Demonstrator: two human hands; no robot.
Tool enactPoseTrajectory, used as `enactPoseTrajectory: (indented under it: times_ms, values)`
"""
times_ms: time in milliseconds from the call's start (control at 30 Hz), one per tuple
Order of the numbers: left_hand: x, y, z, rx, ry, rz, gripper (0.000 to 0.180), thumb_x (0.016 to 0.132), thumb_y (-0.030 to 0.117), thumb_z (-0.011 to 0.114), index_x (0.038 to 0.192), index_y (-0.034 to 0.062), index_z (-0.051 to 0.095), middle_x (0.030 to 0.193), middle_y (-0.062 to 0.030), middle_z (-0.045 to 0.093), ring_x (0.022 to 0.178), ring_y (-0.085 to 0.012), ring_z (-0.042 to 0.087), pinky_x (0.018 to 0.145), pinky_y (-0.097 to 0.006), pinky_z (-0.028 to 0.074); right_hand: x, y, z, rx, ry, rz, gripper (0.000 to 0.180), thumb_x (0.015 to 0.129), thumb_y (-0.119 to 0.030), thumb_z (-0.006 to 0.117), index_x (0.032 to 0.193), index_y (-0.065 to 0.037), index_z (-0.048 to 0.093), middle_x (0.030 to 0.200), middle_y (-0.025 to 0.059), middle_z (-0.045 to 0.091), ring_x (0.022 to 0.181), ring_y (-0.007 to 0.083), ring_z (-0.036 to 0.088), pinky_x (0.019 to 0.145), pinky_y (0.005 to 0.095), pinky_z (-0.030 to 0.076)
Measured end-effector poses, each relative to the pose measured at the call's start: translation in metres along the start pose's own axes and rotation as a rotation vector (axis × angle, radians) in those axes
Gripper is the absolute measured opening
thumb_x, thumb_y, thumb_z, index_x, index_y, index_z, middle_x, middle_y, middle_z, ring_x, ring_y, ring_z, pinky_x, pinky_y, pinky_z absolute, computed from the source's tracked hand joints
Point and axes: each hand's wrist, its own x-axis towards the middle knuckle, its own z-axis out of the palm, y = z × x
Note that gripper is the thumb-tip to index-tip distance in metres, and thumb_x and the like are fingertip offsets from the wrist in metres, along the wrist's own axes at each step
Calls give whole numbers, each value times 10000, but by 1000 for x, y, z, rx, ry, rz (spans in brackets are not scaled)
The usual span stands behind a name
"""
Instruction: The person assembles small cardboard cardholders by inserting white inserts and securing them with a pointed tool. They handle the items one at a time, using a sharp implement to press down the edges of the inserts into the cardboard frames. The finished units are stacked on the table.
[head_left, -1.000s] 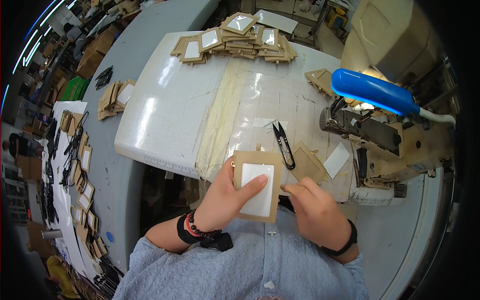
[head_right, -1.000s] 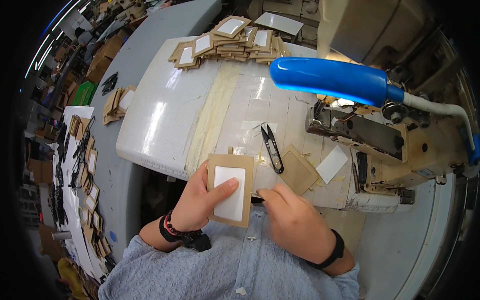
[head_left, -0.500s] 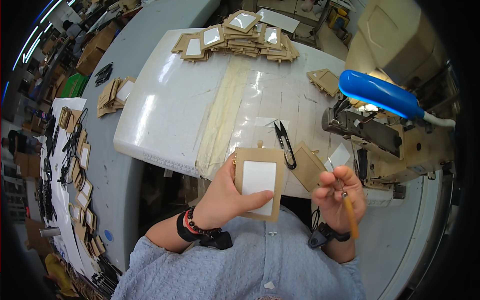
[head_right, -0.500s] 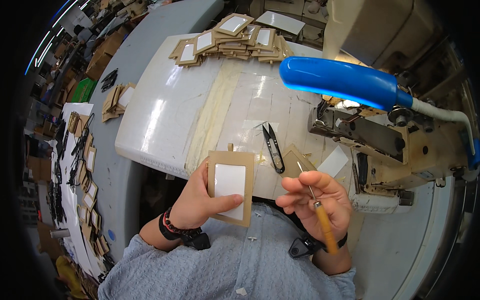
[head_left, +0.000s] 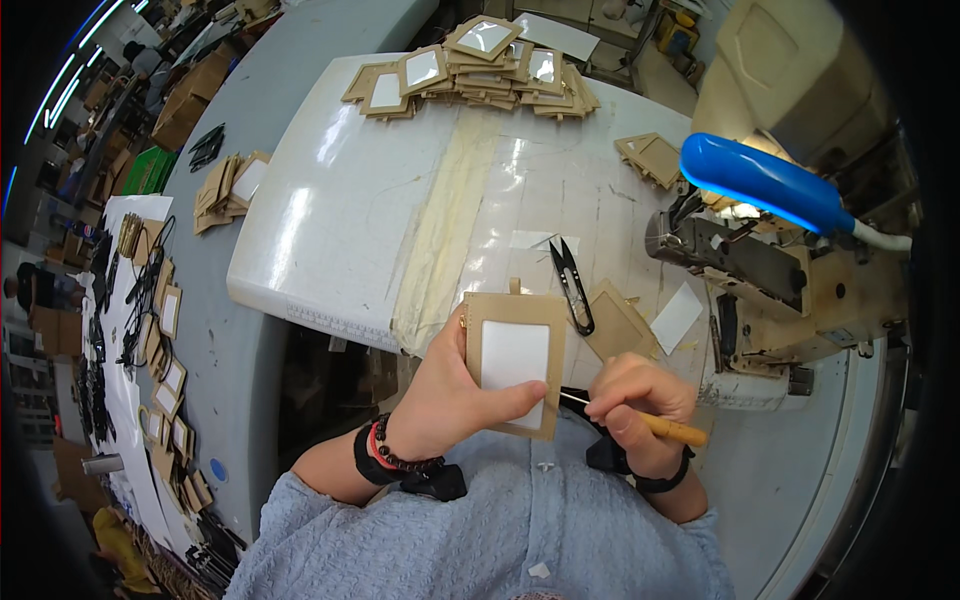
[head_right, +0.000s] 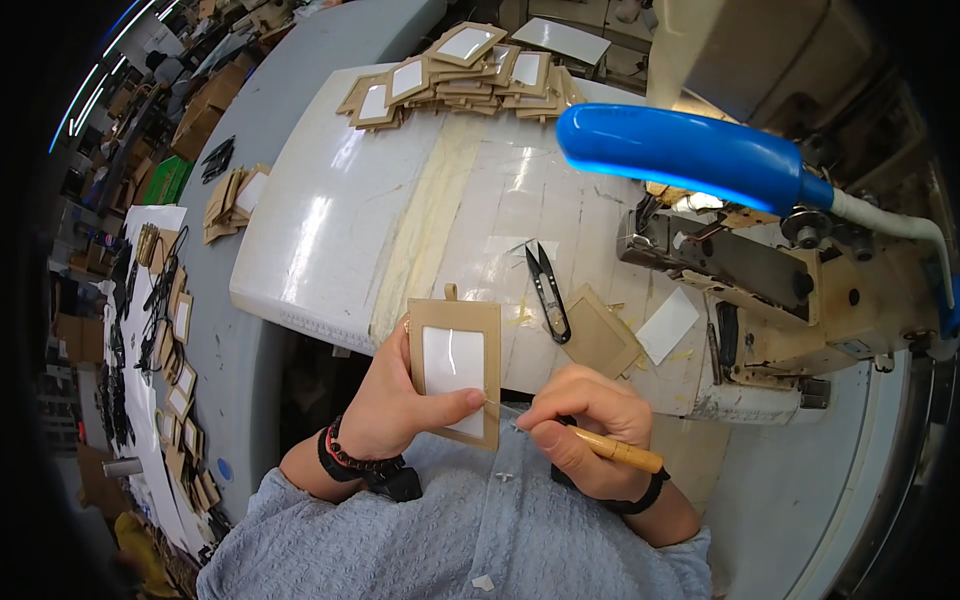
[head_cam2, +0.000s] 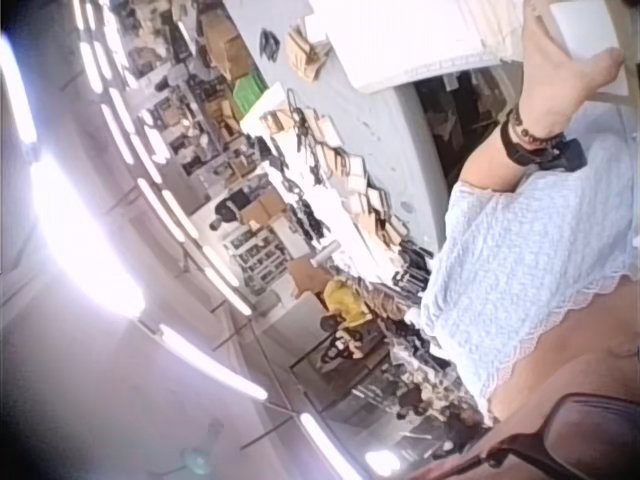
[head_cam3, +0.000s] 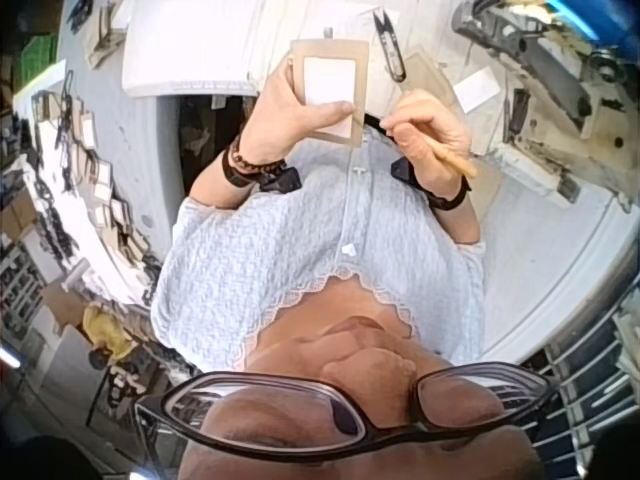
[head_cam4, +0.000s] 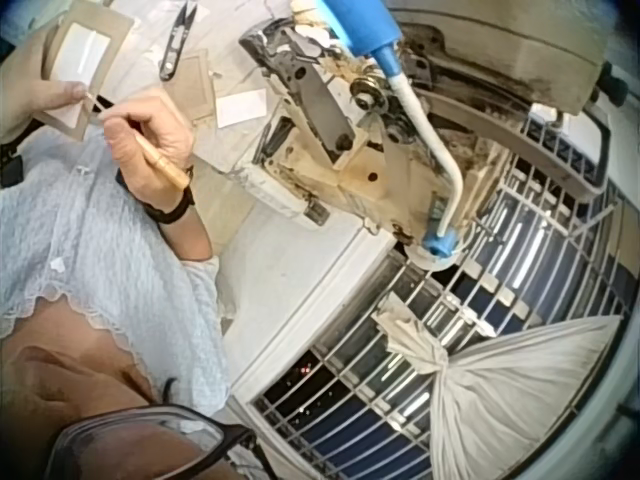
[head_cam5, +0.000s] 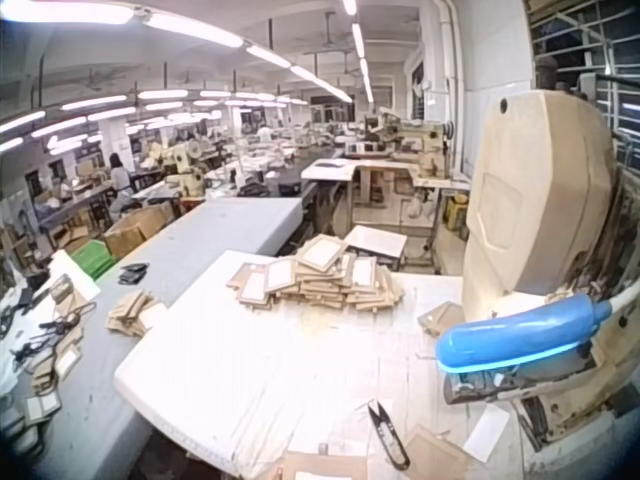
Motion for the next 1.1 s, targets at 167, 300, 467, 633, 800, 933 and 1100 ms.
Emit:
enactPoseTrajectory:
  times_ms: [167, 300, 467, 633, 800, 933, 1100]
  values:
    - [0, -2, -2, 13, -18, 12, 683, 703, 105, 787, 1269, -9, 423, 1119, -81, 566, 1023, -141, 559, 879, -304, 476, -1, 2, 1, -22, 34, -13, 109, 873, -84, 637, 847, 19, 659, 792, 97, 612, 684, 144, 544, 613, 252, 418]
    - [-1, -1, -2, 16, -19, 9, 695, 705, 107, 786, 1277, -12, 411, 1124, -84, 563, 1026, -141, 558, 881, -305, 476, 1, 3, 0, -45, 10, -13, 110, 876, -81, 631, 839, 20, 654, 791, 98, 611, 687, 145, 546, 616, 252, 419]
    - [-2, 0, -1, 10, -13, -5, 696, 707, 105, 784, 1278, -14, 404, 1123, -83, 563, 1021, -140, 559, 881, -305, 476, 2, 4, 1, -22, 1, 5, 131, 886, -97, 621, 841, 22, 651, 798, 103, 609, 689, 142, 542, 615, 250, 416]
    - [0, -3, -1, -17, -27, 20, 677, 705, 108, 788, 1263, -7, 422, 1112, -76, 570, 1014, -136, 560, 878, -304, 475, 0, 14, -1, 111, -13, 18, 163, 900, -116, 602, 831, 25, 647, 803, 109, 611, 682, 143, 537, 610, 252, 414]
    - [0, -4, -1, -29, -72, -7, 648, 715, 126, 790, 1247, -1, 444, 1107, -76, 578, 1009, -137, 562, 873, -304, 475, 2, 20, -4, 127, -66, -73, 206, 906, -134, 590, 782, 22, 645, 755, 114, 621, 649, 163, 549, 591, 269, 430]
    - [0, -10, -5, -57, -110, -59, 626, 729, 137, 783, 1242, -1, 452, 1108, -81, 582, 1008, -143, 564, 873, -304, 474, 6, 19, -7, 76, -117, -153, 217, 897, -130, 600, 751, 18, 660, 717, 117, 623, 621, 186, 564, 567, 284, 445]
    - [-2, -9, -2, -190, -114, -150, 616, 731, 17, 738, 1273, 3, 447, 1139, -62, 571, 1046, -130, 556, 912, -302, 459, 9, 17, -12, 3, -175, -220, 192, 886, -116, 614, 762, 16, 679, 711, 116, 620, 614, 193, 566, 557, 286, 448]
